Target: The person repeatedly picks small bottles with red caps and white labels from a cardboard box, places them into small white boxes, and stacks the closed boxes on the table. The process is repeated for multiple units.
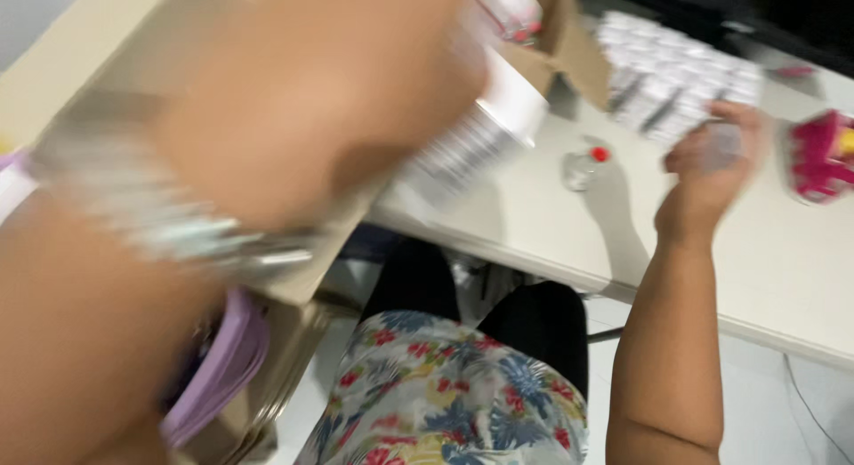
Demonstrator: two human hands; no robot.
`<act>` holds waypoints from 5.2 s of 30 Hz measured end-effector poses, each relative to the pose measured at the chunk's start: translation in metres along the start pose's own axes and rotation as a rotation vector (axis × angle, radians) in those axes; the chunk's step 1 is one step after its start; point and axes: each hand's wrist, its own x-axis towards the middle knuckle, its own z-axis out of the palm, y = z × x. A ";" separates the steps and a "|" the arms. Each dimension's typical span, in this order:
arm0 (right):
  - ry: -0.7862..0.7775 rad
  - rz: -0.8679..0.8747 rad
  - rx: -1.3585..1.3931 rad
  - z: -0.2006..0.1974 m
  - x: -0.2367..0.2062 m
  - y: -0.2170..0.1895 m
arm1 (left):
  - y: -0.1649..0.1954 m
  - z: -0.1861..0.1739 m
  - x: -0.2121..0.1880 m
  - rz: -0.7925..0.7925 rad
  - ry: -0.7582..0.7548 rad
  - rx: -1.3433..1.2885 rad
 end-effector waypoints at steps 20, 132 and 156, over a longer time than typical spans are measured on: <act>0.192 0.031 -0.705 -0.035 0.019 0.032 | -0.026 0.346 0.119 0.139 0.309 -0.746; -0.357 -0.032 -0.326 -0.033 -0.017 0.029 | -0.020 0.370 0.083 0.166 -0.214 -1.102; -0.149 0.306 -0.266 -0.043 -0.025 0.076 | -0.017 0.330 0.079 0.387 -0.174 -0.693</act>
